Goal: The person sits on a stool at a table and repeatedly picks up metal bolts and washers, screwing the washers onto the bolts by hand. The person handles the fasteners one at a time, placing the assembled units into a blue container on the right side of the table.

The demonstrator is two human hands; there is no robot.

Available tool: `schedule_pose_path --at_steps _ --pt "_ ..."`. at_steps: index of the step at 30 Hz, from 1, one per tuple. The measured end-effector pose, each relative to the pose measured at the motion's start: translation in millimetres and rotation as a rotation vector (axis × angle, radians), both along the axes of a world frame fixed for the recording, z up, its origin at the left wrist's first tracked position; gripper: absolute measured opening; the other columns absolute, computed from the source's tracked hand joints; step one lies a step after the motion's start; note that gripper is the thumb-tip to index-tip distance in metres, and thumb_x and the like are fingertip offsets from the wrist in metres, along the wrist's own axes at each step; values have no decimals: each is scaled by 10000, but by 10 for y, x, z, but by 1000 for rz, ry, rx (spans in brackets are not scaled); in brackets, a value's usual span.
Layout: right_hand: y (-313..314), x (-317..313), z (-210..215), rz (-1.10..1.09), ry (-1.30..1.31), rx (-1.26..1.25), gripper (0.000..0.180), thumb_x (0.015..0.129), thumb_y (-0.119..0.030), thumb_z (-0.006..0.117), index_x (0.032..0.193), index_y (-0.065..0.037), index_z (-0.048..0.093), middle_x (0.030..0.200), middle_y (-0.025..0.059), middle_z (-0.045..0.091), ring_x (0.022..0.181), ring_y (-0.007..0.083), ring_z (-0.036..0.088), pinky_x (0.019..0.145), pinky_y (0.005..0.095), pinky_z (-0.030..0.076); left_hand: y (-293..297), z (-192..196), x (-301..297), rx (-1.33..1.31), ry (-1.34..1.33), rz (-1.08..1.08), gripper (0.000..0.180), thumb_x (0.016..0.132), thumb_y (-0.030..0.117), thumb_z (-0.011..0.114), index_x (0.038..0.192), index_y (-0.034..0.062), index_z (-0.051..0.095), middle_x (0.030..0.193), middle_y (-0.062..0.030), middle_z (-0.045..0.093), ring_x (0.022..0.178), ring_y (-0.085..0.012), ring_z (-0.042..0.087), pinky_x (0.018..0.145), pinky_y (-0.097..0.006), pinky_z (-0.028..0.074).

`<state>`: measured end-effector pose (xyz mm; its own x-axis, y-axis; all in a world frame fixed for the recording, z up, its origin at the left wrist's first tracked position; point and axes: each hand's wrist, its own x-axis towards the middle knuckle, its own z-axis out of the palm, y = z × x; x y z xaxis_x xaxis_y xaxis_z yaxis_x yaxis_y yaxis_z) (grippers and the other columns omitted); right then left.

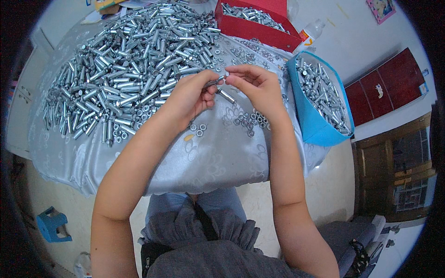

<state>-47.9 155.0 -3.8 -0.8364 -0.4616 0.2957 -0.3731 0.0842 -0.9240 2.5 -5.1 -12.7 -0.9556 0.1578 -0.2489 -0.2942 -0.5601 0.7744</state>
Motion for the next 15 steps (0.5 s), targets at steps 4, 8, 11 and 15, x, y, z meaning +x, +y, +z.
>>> schedule_pose_path --at_steps 4,8,11,15 --pt "5 27 19 55 10 25 219 740 -84 645 946 -11 629 840 70 640 770 109 585 705 235 462 25 -6 3 8 -19 24 123 805 181 519 759 67 507 594 22 420 514 -71 367 485 -213 326" --pt "-2 50 37 54 60 80 219 730 -77 647 944 -34 643 855 72 644 779 113 587 714 241 462 27 -9 2 -24 -27 52 106 797 164 526 752 72 497 588 22 412 509 -72 361 482 -214 320" --pt "9 62 41 59 86 118 213 728 -81 647 938 -45 649 847 75 648 778 117 589 714 243 461 13 -32 2 -54 -1 41 105 797 161 529 756 71 493 588 24 410 506 -69 358 479 -215 319" --pt "14 65 28 57 146 127 204 734 -87 640 935 -51 651 839 83 651 773 121 591 708 243 459 25 -6 28 -52 -8 45 113 803 170 531 781 66 493 591 26 413 503 -64 350 476 -219 318"
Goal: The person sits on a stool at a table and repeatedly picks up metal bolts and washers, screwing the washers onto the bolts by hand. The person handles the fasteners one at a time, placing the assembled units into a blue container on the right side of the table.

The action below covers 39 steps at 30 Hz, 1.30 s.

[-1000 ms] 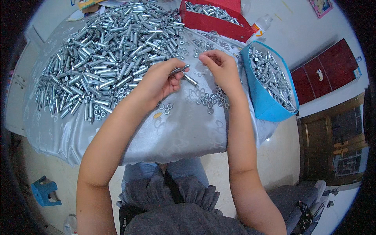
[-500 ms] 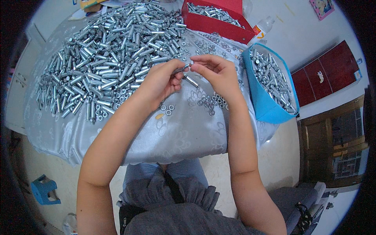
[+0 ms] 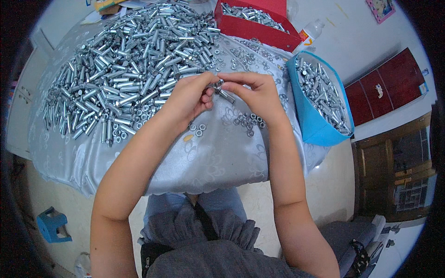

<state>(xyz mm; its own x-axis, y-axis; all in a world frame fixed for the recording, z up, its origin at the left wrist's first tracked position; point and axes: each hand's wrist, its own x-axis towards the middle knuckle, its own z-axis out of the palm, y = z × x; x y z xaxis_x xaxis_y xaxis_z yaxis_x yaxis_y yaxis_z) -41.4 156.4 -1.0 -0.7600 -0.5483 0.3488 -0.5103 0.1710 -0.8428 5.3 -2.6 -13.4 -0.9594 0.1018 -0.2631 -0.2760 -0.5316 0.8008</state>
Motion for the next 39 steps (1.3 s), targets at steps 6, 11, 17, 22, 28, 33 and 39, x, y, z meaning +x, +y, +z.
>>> schedule_pose_path --at_steps 6,11,17,22,28,33,39 --pt "-18 9 0 -40 34 9 202 745 -88 628 943 -51 647 849 90 651 766 115 590 699 242 458 40 3 13 36 18 39 117 824 183 528 823 69 503 604 39 392 512 -54 332 471 -210 305" --pt "-27 4 -14 -40 58 17 197 751 -85 621 941 -36 643 842 87 651 746 108 586 682 244 460 38 -36 -1 12 38 45 179 844 244 532 834 67 506 608 44 383 519 -49 325 463 -206 286" --pt "3 -9 -20 -71 -17 101 147 768 -139 615 848 -22 653 774 72 645 681 98 573 616 232 450 46 -68 -16 -193 101 51 217 846 283 536 801 76 490 609 45 383 518 -51 326 468 -200 284" --pt "55 -74 -73 -66 -171 54 168 771 -183 620 815 -23 642 705 53 621 619 93 544 565 228 428 51 -41 -27 -246 106 76 216 841 277 542 772 83 478 608 47 382 519 -53 333 469 -200 284" --pt "5 -13 28 -81 199 97 218 707 -153 673 906 -77 630 774 34 599 635 95 515 567 224 415 8 -33 -33 -225 86 98 212 832 279 550 759 92 482 598 54 376 514 -44 334 469 -198 282" --pt "17 -22 20 -64 232 87 233 686 -127 681 910 -90 631 827 30 598 640 112 512 566 227 415 11 -10 -29 -244 87 101 198 829 270 551 753 101 481 591 58 376 502 -43 329 467 -196 280" --pt "-1 7 42 -48 262 107 203 708 -128 669 900 -75 631 791 41 600 614 118 506 560 226 410 -17 -54 -36 -203 103 81 201 826 277 552 745 108 480 592 56 383 512 -44 338 476 -195 281"
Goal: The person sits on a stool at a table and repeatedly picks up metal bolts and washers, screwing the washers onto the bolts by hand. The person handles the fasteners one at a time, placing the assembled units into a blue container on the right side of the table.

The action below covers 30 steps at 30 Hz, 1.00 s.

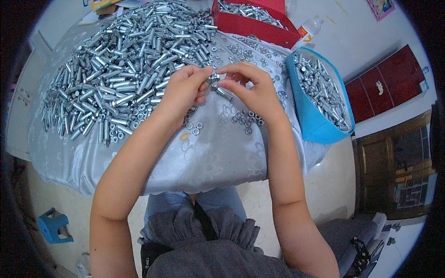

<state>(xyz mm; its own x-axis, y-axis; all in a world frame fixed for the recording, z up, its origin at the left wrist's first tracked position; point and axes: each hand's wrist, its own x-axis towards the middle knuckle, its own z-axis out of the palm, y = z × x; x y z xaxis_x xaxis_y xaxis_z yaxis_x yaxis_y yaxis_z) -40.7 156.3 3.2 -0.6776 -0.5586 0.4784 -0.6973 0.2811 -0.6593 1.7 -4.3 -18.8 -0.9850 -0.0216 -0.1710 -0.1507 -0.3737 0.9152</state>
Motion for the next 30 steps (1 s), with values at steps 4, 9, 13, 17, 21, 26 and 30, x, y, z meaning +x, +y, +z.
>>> schedule_pose_path --at_steps 4,9,13,17,21,26,30 --pt "48 -63 -82 -37 -145 85 177 720 -132 668 869 -46 624 723 46 586 583 103 489 555 217 400 16 53 28 -53 8 -26 205 825 282 551 744 110 477 590 56 382 513 -44 333 477 -199 274" --pt "-30 24 -26 -39 -184 -111 166 713 -96 671 854 -38 604 662 14 546 572 91 471 541 205 390 12 17 12 -18 19 -21 215 829 288 544 732 111 467 586 56 380 507 -44 323 476 -201 263" --pt "-50 11 -63 3 -102 -139 176 710 -83 673 863 -41 599 660 1 537 565 84 458 525 205 388 11 44 24 -21 7 -15 214 826 282 546 729 110 465 587 52 381 505 -46 323 476 -202 265" --pt "70 -98 -110 40 -105 70 186 704 -95 679 866 -48 600 714 6 548 586 72 456 524 208 385 26 47 30 -27 -4 -35 215 820 286 553 731 110 468 589 51 385 506 -46 327 474 -203 269" --pt "36 -27 -60 -6 -271 -34 159 729 -139 659 848 -47 607 707 8 555 572 84 459 521 219 385 34 44 34 -37 -6 -34 211 816 287 557 736 111 473 591 52 388 509 -46 338 475 -201 278" --pt "-68 19 -66 -21 -90 -109 173 754 -197 639 819 -39 614 612 7 544 522 94 445 510 231 385 9 27 22 -4 -6 -24 204 819 280 553 733 114 470 592 52 388 511 -45 342 473 -194 277" --pt "62 -93 -120 42 -107 141 241 710 -185 685 896 -61 596 712 -2 553 555 84 452 510 222 381 9 66 34 -30 -15 -49 210 820 284 550 726 117 465 593 53 387 515 -42 343 475 -193 277"
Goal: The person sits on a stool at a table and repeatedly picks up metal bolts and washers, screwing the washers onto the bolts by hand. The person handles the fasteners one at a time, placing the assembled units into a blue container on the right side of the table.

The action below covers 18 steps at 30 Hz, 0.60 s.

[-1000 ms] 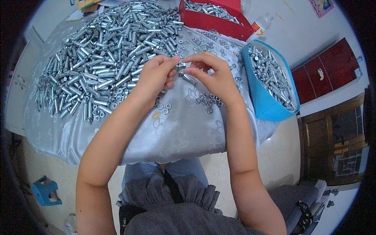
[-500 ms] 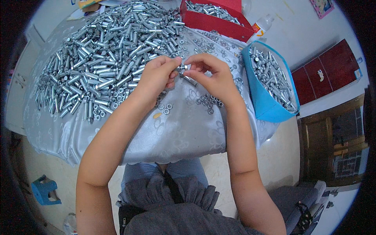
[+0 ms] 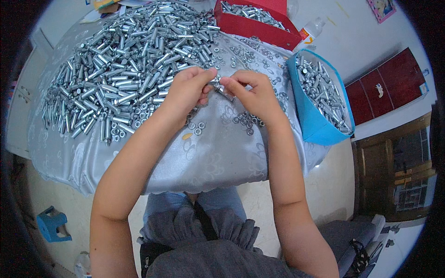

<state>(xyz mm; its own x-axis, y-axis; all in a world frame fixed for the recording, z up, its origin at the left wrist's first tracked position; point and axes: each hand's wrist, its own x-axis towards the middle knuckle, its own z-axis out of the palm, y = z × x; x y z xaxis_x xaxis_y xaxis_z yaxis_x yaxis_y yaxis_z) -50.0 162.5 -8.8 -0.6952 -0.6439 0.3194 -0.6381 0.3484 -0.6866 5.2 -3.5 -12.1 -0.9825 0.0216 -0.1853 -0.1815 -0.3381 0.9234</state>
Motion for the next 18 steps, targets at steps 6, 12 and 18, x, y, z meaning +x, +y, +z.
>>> schedule_pose_path --at_steps 6,12,18 --pt "-143 140 82 -120 -40 -273 175 737 -197 661 772 -34 607 620 14 532 542 72 444 500 223 374 13 -2 17 8 -3 22 202 823 275 545 720 119 468 588 56 388 510 -43 343 475 -191 282" --pt "-69 54 28 13 -32 -130 212 704 -153 694 863 -58 589 645 -10 513 561 53 437 500 199 375 12 -19 -4 10 -13 3 203 825 274 545 719 115 478 589 52 401 510 -43 351 472 -189 294" --pt "-97 102 38 -34 -70 -217 225 736 -156 668 887 -53 537 635 -6 490 568 57 438 498 211 368 28 -20 -11 28 -31 25 207 828 271 546 719 109 477 584 45 400 499 -46 346 467 -191 294"
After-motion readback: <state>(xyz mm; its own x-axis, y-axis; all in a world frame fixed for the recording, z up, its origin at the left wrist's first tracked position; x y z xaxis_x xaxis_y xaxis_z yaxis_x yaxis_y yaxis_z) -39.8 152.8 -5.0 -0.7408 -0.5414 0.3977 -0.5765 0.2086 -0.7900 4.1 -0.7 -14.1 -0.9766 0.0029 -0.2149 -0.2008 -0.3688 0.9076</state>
